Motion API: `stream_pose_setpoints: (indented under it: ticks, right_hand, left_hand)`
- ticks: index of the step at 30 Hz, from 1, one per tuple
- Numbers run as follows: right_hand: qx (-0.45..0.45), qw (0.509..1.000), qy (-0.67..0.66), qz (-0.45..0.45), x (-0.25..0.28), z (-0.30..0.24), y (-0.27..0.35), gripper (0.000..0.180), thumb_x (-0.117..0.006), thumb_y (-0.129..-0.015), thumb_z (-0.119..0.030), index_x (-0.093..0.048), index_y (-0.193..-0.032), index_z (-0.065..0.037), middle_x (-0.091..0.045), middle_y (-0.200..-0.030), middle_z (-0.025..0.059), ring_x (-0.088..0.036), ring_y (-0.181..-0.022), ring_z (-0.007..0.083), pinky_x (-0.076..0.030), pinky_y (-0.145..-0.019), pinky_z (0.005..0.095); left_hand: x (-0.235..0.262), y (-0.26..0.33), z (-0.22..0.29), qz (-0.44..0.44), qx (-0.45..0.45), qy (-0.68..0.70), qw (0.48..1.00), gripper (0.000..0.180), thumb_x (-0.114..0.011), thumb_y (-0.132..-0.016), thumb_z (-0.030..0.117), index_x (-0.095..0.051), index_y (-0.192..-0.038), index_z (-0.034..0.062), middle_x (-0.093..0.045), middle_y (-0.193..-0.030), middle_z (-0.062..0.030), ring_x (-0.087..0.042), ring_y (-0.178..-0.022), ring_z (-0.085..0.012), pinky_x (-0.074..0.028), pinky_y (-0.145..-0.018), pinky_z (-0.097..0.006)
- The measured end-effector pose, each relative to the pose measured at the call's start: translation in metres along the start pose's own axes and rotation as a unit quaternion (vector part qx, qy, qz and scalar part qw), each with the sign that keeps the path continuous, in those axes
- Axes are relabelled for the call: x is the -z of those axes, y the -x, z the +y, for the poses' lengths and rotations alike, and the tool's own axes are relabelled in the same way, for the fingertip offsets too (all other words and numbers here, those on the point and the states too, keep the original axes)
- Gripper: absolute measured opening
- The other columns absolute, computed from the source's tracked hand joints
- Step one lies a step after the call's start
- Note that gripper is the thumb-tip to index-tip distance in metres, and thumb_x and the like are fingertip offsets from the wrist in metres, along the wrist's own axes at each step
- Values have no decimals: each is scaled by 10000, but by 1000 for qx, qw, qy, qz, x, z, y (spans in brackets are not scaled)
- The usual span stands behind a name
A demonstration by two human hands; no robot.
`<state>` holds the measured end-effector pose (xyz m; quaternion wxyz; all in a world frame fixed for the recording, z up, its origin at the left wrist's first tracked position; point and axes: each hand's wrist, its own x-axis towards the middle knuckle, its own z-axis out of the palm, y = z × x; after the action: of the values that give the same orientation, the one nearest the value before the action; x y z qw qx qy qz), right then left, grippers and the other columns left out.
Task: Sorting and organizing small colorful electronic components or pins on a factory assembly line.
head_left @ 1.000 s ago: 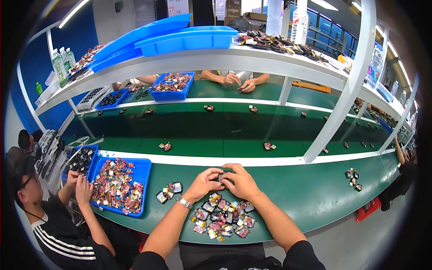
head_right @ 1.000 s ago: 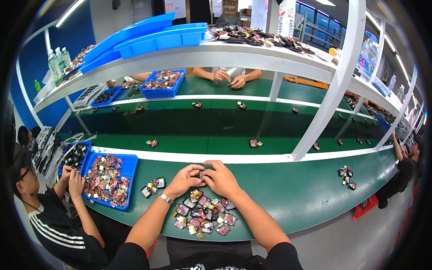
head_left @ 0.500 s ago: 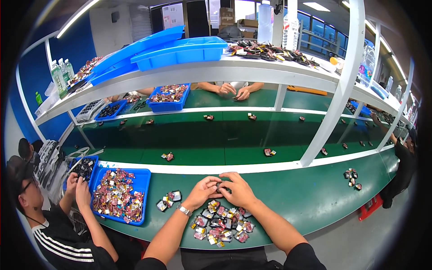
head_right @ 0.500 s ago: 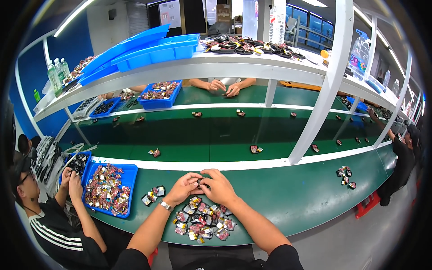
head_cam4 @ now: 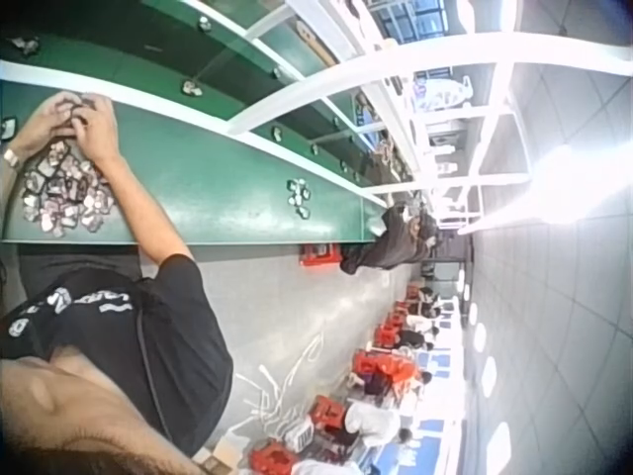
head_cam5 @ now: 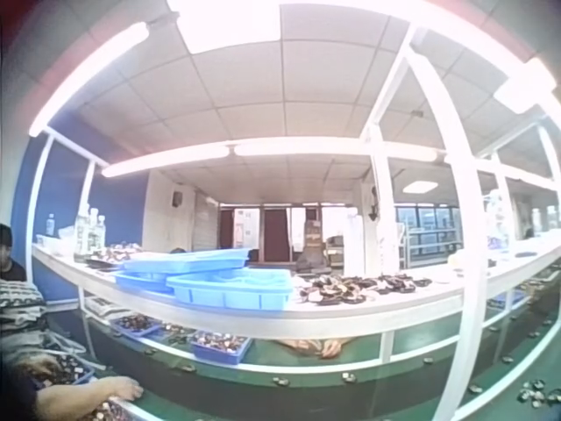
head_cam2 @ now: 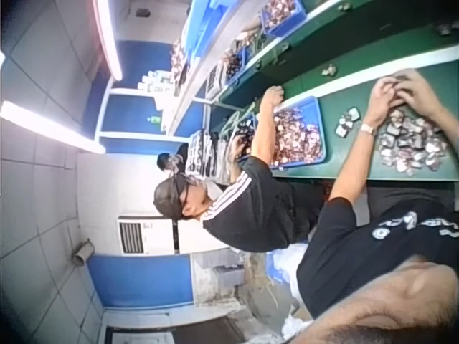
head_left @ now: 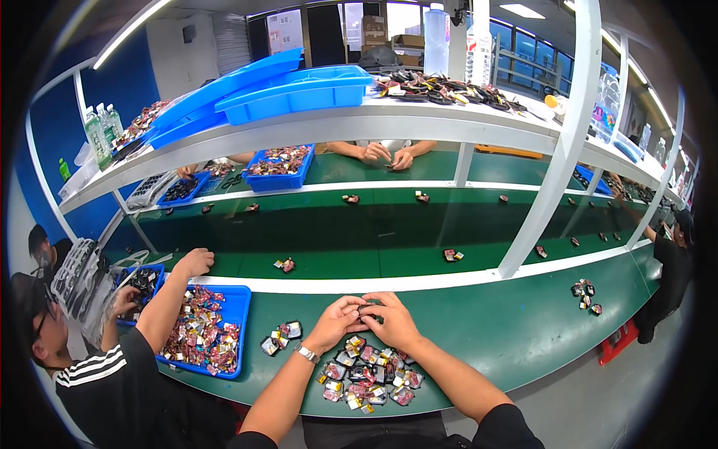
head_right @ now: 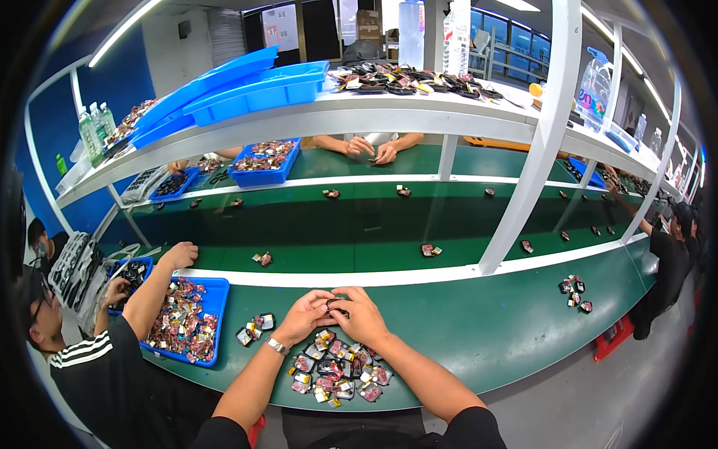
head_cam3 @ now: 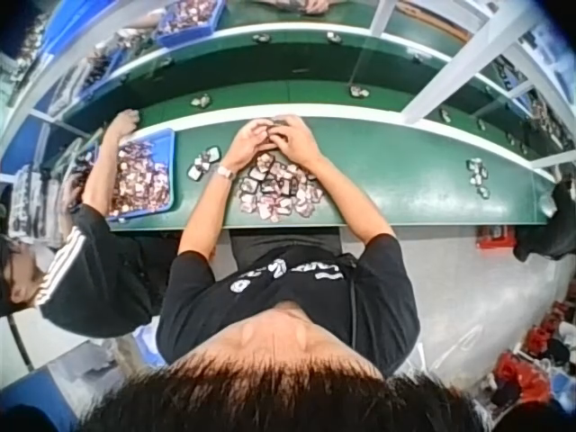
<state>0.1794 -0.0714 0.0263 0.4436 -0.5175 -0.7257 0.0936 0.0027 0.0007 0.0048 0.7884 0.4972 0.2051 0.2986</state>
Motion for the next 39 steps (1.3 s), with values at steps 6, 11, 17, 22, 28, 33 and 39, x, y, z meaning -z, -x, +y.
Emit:
stream_pose_setpoints:
  ticks: [6, 11, 17, 22, 28, 33, 39]
  right_hand:
    - [-24, 999, -26, -14, 1, 1, 0, 155, -696, -786, -87, -734, -936, -92, -626, -1160, 69, -552, -1132, 283, -468, -949, 380]
    - [-33, 999, -34, 4, -7, 5, 2, 162, -694, -783, -84, -730, -941, -85, -622, -1164, 76, -547, -1126, 290, -462, -954, 388]
    - [-6, 999, -53, 9, -7, 1, -1, 169, -672, -781, -57, -727, -940, -74, -620, -1170, 83, -544, -1127, 292, -456, -961, 392]
    - [-23, 999, -37, 21, -11, 4, 1, 180, -665, -773, -46, -722, -943, -68, -612, -1193, 90, -534, -1147, 300, -449, -974, 397]
    - [-21, 997, -78, 11, -10, 1, -2, 190, -643, -779, -43, -712, -956, -59, -600, -1226, 107, -509, -1195, 322, -431, -1006, 406]
    - [-6, 998, -22, 52, -8, -5, -1, 192, -654, -786, -35, -687, -973, -59, -607, -1164, 111, -551, -1123, 310, -469, -939, 389]
    - [67, 996, 37, 53, -1, 0, -4, 184, -674, -753, -22, -672, -932, -68, -612, -1017, 72, -602, -964, 266, -527, -772, 370]
  left_hand:
    - [2, 0, -1, -3, 6, 23, 1000, 240, -507, -984, 66, -497, -1219, 22, -581, -1171, -93, -610, -1084, -187, -557, -927, -354]
    - [1, -1, -3, 2, 5, 16, 1000, 234, -503, -984, 59, -495, -1215, 23, -581, -1192, -102, -609, -1090, -188, -558, -923, -351]
    - [-2, -1, -4, 13, -34, -8, 999, 213, -488, -990, 52, -485, -1200, 13, -564, -1265, -152, -597, -1134, -217, -547, -947, -367]
    - [-1, 0, -4, 12, -25, -7, 1000, 218, -492, -987, 50, -480, -1201, 6, -571, -1254, -155, -597, -1136, -219, -544, -952, -368]
    - [-4, -1, -4, 32, -40, -39, 998, 232, -431, -999, 8, -458, -1228, -5, -588, -1192, -134, -607, -1101, -198, -545, -951, -353]
    - [-5, 0, -4, 32, -37, 6, 999, 232, -473, -995, 52, -457, -1222, 9, -600, -1155, -125, -615, -1084, -198, -545, -946, -370]
    - [-7, -1, -1, 40, -25, -8, 999, 233, -435, -998, 26, -445, -1229, 1, -590, -1167, -131, -617, -1083, -214, -541, -961, -392]
